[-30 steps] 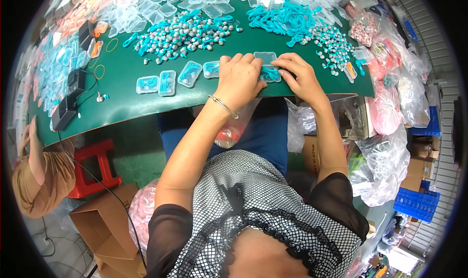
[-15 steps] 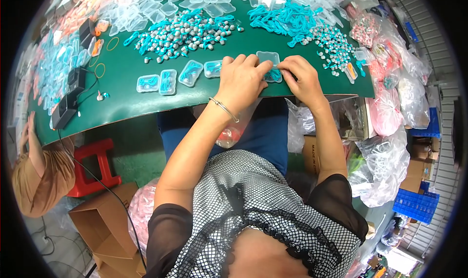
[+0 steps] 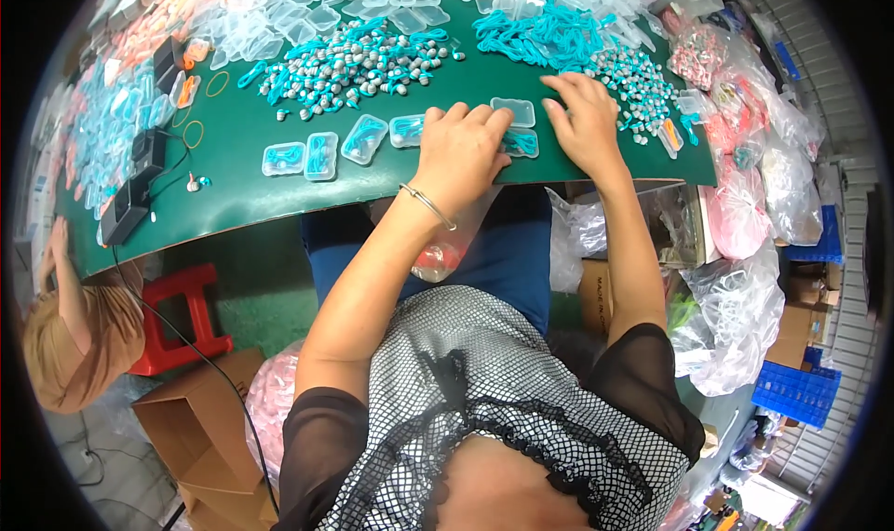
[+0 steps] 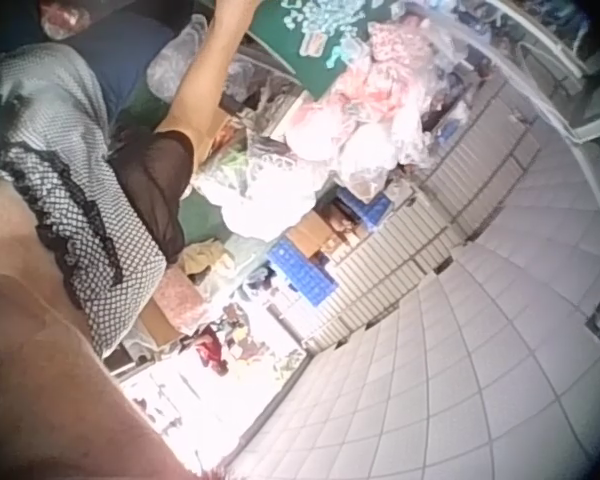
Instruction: The recorder is packing small beads and hooks into clear plastic cases at a factory workbench.
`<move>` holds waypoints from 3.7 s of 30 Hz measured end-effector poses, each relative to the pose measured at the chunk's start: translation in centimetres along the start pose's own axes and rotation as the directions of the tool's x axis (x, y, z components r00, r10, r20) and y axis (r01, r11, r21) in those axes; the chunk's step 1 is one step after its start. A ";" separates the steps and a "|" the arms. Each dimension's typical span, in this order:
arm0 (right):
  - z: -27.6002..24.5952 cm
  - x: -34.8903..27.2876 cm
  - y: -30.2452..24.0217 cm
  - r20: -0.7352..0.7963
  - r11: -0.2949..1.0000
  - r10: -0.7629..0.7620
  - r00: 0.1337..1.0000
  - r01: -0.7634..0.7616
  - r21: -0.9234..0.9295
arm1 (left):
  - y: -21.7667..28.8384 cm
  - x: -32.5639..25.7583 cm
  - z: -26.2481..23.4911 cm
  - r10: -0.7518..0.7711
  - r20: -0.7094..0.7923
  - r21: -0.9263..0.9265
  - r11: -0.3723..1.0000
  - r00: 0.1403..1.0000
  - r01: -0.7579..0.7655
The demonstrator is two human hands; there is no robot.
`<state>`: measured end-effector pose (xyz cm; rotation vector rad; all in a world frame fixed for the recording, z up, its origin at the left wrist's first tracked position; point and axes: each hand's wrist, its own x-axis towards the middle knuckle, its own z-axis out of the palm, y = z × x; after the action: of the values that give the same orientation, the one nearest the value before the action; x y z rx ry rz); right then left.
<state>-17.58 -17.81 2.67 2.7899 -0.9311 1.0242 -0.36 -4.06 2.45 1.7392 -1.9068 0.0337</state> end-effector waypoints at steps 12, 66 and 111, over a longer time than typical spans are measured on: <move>-0.4 -1.0 -2.2 0.039 0.915 -0.027 0.999 0.009 0.403 | 0.1 0.2 0.0 -0.072 -0.066 -0.131 0.989 0.995 0.063; 6.6 7.2 -16.5 0.456 0.804 -0.595 0.662 0.474 0.360 | -9.5 -10.4 -7.0 -0.308 -0.333 0.187 0.905 0.891 0.383; 2.3 -7.4 -6.1 0.866 0.640 -0.357 0.350 -0.584 0.500 | -6.9 -13.1 11.8 0.138 0.585 -0.618 0.714 0.799 0.330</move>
<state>-17.42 -9.41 -2.50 4.1823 -0.8025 -0.7677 1.70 2.31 -15.28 1.3625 -1.8236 -1.2776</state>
